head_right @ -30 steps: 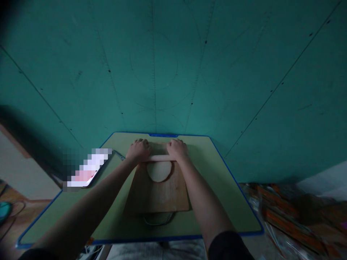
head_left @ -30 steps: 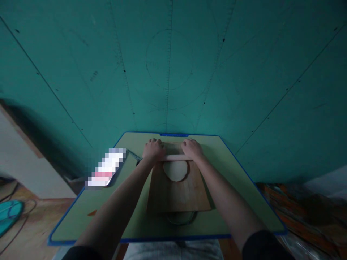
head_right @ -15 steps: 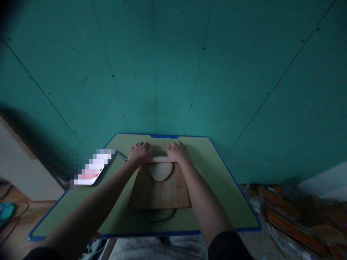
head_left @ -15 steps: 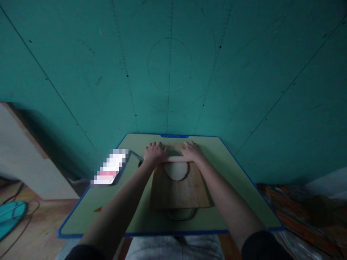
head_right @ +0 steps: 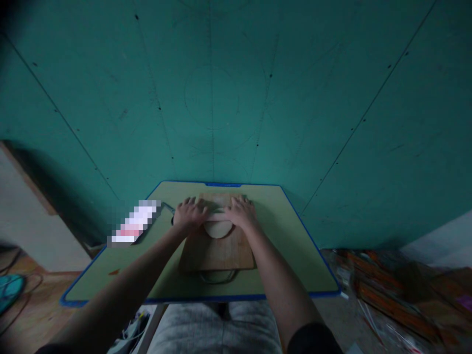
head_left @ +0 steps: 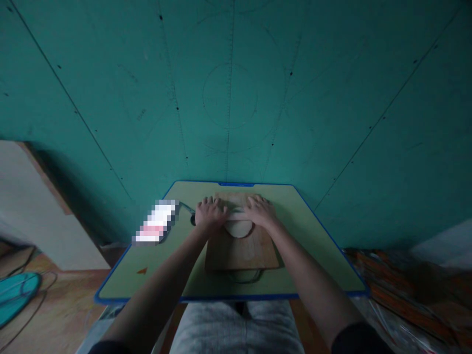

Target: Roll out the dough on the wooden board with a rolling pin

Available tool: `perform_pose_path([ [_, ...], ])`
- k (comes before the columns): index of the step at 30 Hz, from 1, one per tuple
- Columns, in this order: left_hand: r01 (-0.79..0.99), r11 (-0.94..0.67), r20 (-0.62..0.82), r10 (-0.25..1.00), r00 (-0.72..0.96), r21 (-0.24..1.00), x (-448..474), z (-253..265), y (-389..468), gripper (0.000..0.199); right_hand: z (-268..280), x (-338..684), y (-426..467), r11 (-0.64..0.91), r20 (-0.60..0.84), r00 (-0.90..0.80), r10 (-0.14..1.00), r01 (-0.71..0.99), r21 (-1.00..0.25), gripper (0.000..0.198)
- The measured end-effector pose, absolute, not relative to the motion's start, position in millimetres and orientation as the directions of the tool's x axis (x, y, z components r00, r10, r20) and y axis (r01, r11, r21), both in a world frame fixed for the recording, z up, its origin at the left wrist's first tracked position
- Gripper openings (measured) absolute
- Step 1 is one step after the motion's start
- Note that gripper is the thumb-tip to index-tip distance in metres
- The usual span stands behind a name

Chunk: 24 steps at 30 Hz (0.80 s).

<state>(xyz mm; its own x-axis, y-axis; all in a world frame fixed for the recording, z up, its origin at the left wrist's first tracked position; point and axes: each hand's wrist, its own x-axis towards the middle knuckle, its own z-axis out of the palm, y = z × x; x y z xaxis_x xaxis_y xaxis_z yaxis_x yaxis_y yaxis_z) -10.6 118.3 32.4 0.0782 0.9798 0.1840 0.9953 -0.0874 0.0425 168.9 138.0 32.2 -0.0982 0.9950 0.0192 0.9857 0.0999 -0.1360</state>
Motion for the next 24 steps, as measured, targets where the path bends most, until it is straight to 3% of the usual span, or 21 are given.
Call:
perform_pose_path([
  [7, 0.986, -0.156, 0.300, 0.945, 0.132, 0.056, -12.0, 27.8, 102.8, 0.033, 34.0, 165.2, 115.0, 0.086, 0.113, -0.071, 0.991, 0.988, -0.129, 0.042],
  [12, 0.984, -0.167, 0.285, 0.948, 0.144, 0.060, -12.3, 25.4, 95.1, 0.040, 29.0, 163.0, 102.6, 0.064, 0.173, -0.046, 0.984, 0.993, -0.096, 0.034],
  [24, 0.982, -0.181, 0.341, 0.928, 0.149, 0.062, -12.9, 22.7, 79.3, 0.040, 26.7, 162.4, 83.5, 0.087, 0.236, -0.065, 0.969, 0.993, -0.084, 0.034],
])
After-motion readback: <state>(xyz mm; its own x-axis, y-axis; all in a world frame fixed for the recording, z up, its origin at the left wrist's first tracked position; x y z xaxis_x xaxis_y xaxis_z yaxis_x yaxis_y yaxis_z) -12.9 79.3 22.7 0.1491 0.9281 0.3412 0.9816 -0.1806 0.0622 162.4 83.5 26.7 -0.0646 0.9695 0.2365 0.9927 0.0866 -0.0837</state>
